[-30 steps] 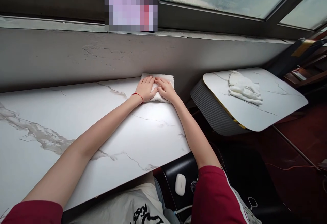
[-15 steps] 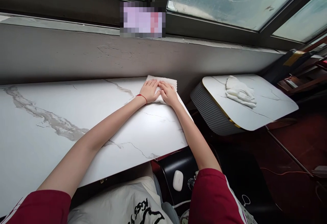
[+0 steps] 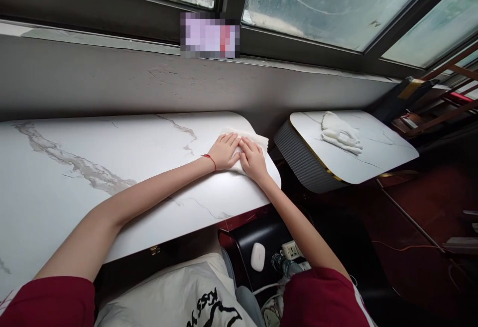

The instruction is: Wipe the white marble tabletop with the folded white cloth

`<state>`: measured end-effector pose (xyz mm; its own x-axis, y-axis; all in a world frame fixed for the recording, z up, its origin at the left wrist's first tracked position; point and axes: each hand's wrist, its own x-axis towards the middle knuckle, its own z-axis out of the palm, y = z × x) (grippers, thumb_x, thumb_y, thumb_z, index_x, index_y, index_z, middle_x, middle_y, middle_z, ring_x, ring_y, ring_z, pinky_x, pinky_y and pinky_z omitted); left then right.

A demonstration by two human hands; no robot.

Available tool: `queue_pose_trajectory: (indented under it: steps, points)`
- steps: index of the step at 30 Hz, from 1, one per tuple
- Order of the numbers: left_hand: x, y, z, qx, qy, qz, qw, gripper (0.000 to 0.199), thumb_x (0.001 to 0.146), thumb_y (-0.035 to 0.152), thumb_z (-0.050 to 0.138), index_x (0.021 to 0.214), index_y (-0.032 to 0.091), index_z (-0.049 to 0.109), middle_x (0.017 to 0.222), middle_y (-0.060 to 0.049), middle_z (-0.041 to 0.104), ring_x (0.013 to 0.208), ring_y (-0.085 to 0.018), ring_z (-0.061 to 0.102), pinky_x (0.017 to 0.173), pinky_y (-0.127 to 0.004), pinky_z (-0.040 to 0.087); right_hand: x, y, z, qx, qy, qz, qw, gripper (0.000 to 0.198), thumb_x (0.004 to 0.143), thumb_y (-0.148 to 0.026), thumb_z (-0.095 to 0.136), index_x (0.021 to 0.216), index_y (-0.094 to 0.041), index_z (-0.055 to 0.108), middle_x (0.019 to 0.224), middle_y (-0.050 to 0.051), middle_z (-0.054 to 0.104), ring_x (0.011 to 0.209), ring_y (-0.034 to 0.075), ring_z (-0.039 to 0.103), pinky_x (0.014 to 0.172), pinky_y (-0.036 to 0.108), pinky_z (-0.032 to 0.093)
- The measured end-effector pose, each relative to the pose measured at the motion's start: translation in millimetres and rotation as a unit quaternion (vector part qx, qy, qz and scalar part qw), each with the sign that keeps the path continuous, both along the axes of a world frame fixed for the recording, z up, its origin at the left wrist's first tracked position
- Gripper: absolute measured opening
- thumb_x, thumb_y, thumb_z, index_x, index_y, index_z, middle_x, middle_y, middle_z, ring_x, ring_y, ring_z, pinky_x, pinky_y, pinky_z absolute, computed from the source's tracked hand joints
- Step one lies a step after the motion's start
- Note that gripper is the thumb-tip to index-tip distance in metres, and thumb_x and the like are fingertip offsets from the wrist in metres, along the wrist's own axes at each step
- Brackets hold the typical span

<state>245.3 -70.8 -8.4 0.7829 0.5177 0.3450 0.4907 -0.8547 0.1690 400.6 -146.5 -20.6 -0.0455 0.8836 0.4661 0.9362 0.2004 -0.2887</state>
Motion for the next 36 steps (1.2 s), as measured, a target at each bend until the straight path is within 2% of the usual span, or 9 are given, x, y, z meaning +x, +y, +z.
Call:
queue_pose_trajectory:
  steps: [7, 10, 13, 20, 24, 30, 36]
  points:
    - [-39.7, -70.5, -5.6, 0.019, -0.013, -0.063, 0.998, 0.063, 0.098, 0.038, 0.041, 0.146, -0.002, 0.047, 0.155, -0.027, 0.045, 0.146, -0.039, 0.040, 0.122, -0.051, 0.027, -38.4, -87.7, 2.7, -0.017, -0.024, -0.006, 1.000, 0.057, 0.096, -0.022, 0.036, 0.151, -0.028, 0.046, 0.154, 0.010, 0.051, 0.145, 0.030, 0.046, 0.115, 0.058, 0.041]
    - [-49.7, -86.8, -4.7, 0.018, 0.000, -0.070, 0.997, 0.064, 0.099, 0.038, 0.038, 0.148, -0.004, 0.044, 0.156, -0.027, 0.042, 0.148, -0.040, 0.038, 0.122, -0.052, 0.026, -51.1, -105.5, 2.6, -0.016, -0.038, -0.011, 0.999, 0.058, 0.096, -0.021, 0.036, 0.154, -0.027, 0.042, 0.156, 0.011, 0.048, 0.146, 0.030, 0.044, 0.116, 0.057, 0.040]
    - [-52.1, -87.9, -2.4, 0.014, 0.016, -0.076, 0.997, 0.066, 0.098, 0.038, 0.039, 0.149, -0.004, 0.043, 0.157, -0.026, 0.041, 0.149, -0.039, 0.037, 0.122, -0.052, 0.026, -56.6, -106.9, 2.5, -0.003, -0.052, -0.012, 0.999, 0.057, 0.095, -0.020, 0.037, 0.152, -0.023, 0.042, 0.155, 0.015, 0.049, 0.145, 0.032, 0.046, 0.115, 0.057, 0.040]
    - [-51.7, -72.7, 1.2, -0.001, 0.022, -0.083, 0.996, 0.064, 0.097, 0.036, 0.039, 0.148, -0.003, 0.045, 0.157, -0.025, 0.043, 0.149, -0.037, 0.037, 0.123, -0.050, 0.027, -58.0, -91.5, 0.7, -0.014, -0.059, -0.021, 0.998, 0.063, 0.092, -0.018, 0.039, 0.154, -0.026, 0.036, 0.153, 0.015, 0.051, 0.143, 0.034, 0.047, 0.111, 0.061, 0.041]
    - [-52.4, -60.3, -1.6, 0.006, 0.002, -0.065, 0.998, 0.061, 0.095, 0.034, 0.041, 0.146, -0.001, 0.047, 0.154, -0.025, 0.047, 0.147, -0.036, 0.040, 0.121, -0.051, 0.029, -58.7, -74.5, 0.2, -0.011, -0.053, -0.012, 0.998, 0.058, 0.091, -0.018, 0.039, 0.149, -0.020, 0.043, 0.151, 0.018, 0.052, 0.143, 0.034, 0.047, 0.112, 0.059, 0.040]
    - [-55.7, -22.7, -2.3, 0.011, -0.003, -0.008, 1.000, 0.058, 0.095, 0.031, 0.041, 0.144, 0.000, 0.049, 0.153, -0.025, 0.048, 0.147, -0.035, 0.041, 0.119, -0.051, 0.030, -58.5, -20.3, 4.7, -0.030, -0.042, 0.015, 0.999, 0.052, 0.091, -0.018, 0.037, 0.139, -0.014, 0.053, 0.150, 0.017, 0.054, 0.143, 0.032, 0.047, 0.116, 0.054, 0.038]
    - [-65.8, 15.7, 2.4, -0.018, 0.005, 0.068, 0.997, 0.060, 0.095, 0.030, 0.039, 0.145, -0.003, 0.047, 0.155, -0.026, 0.045, 0.149, -0.035, 0.037, 0.122, -0.051, 0.027, -63.7, 41.4, 8.5, -0.044, -0.038, 0.072, 0.996, 0.049, 0.090, -0.020, 0.036, 0.134, -0.015, 0.057, 0.150, 0.016, 0.054, 0.143, 0.031, 0.046, 0.116, 0.053, 0.036]
